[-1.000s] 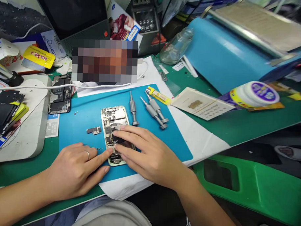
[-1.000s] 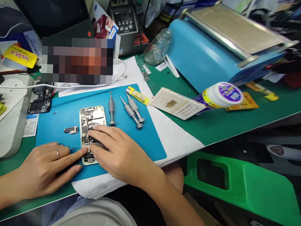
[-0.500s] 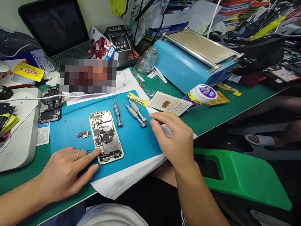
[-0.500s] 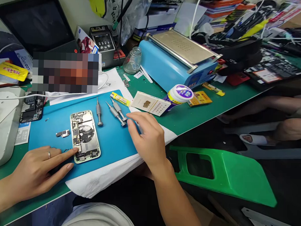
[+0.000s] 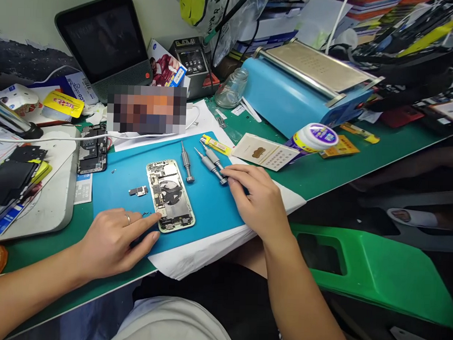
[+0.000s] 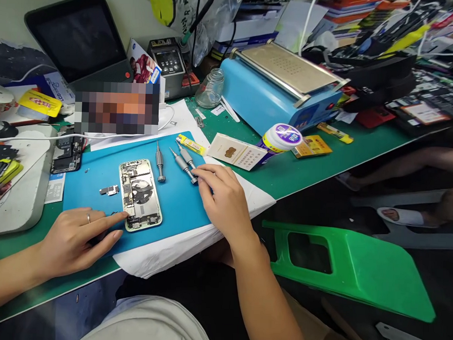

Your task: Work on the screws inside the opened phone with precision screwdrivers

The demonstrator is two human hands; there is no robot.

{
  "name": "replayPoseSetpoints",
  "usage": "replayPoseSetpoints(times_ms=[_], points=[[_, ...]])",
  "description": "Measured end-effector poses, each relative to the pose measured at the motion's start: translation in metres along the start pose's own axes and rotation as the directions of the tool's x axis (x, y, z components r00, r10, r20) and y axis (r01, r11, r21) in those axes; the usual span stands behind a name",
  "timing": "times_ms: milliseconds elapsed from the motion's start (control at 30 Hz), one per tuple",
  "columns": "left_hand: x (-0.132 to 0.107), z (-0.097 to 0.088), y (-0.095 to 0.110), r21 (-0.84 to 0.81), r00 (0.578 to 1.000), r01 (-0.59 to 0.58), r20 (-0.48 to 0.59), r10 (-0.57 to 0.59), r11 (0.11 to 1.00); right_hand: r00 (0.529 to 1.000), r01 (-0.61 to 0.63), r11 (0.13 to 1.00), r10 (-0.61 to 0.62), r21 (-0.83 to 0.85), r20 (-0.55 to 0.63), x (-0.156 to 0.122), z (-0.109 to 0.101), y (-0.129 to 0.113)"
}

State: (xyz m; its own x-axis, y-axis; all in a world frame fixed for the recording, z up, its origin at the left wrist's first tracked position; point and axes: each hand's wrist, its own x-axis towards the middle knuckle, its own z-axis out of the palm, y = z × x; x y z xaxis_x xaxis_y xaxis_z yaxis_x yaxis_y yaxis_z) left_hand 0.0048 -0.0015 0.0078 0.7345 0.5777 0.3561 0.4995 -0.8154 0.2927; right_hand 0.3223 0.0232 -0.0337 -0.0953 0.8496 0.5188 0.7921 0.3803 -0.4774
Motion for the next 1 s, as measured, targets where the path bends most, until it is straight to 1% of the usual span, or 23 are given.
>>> replayPoseSetpoints(times_ms=[67,100,167,233,300,433,533,833,1000], points=[[0.0000,0.0001,0.0017,-0.012,0.997,-0.075,-0.030,0.075,0.997,1.000,0.003,1.000,-0.003,-0.003,-0.007,-0.0008,0.0007,-0.0006],[0.0001,0.0001,0.0025,-0.012,0.992,-0.126,-0.028,0.126,0.992,1.000,0.005,1.000,-0.006,-0.004,-0.013,-0.0011,0.0009,-0.0007],[0.0004,0.0004,0.0040,-0.011,0.974,-0.225,0.015,0.225,0.974,1.000,0.015,1.000,-0.015,-0.006,-0.020,-0.0017,0.0011,-0.0007],[0.0003,0.0011,0.0049,-0.018,0.956,-0.285,0.060,0.286,0.958,0.999,0.026,1.000,-0.026,-0.011,-0.026,-0.0021,0.0011,-0.0006],[-0.0003,0.0018,0.0051,-0.017,0.954,-0.287,0.089,0.287,0.958,0.999,0.034,0.999,-0.035,-0.017,-0.028,-0.0023,0.0011,-0.0006],[-0.0027,0.0027,0.0047,0.004,0.962,-0.242,0.133,0.239,0.970,0.999,0.039,0.999,-0.040,-0.018,-0.027,-0.0022,0.0013,-0.0015],[-0.0039,0.0030,0.0043,0.015,0.960,-0.229,0.167,0.224,0.973,0.999,0.031,0.999,-0.031,-0.012,-0.022,-0.0021,0.0015,-0.0017],[-0.0043,0.0040,0.0028,0.000,0.959,-0.212,0.193,0.208,0.977,0.999,0.037,0.999,-0.037,-0.004,-0.014,-0.0014,0.0022,-0.0011],[-0.0029,0.0029,0.0032,-0.010,0.960,-0.209,0.190,0.207,0.978,0.999,0.041,0.999,-0.042,-0.014,-0.012,-0.0023,0.0021,-0.0007]])
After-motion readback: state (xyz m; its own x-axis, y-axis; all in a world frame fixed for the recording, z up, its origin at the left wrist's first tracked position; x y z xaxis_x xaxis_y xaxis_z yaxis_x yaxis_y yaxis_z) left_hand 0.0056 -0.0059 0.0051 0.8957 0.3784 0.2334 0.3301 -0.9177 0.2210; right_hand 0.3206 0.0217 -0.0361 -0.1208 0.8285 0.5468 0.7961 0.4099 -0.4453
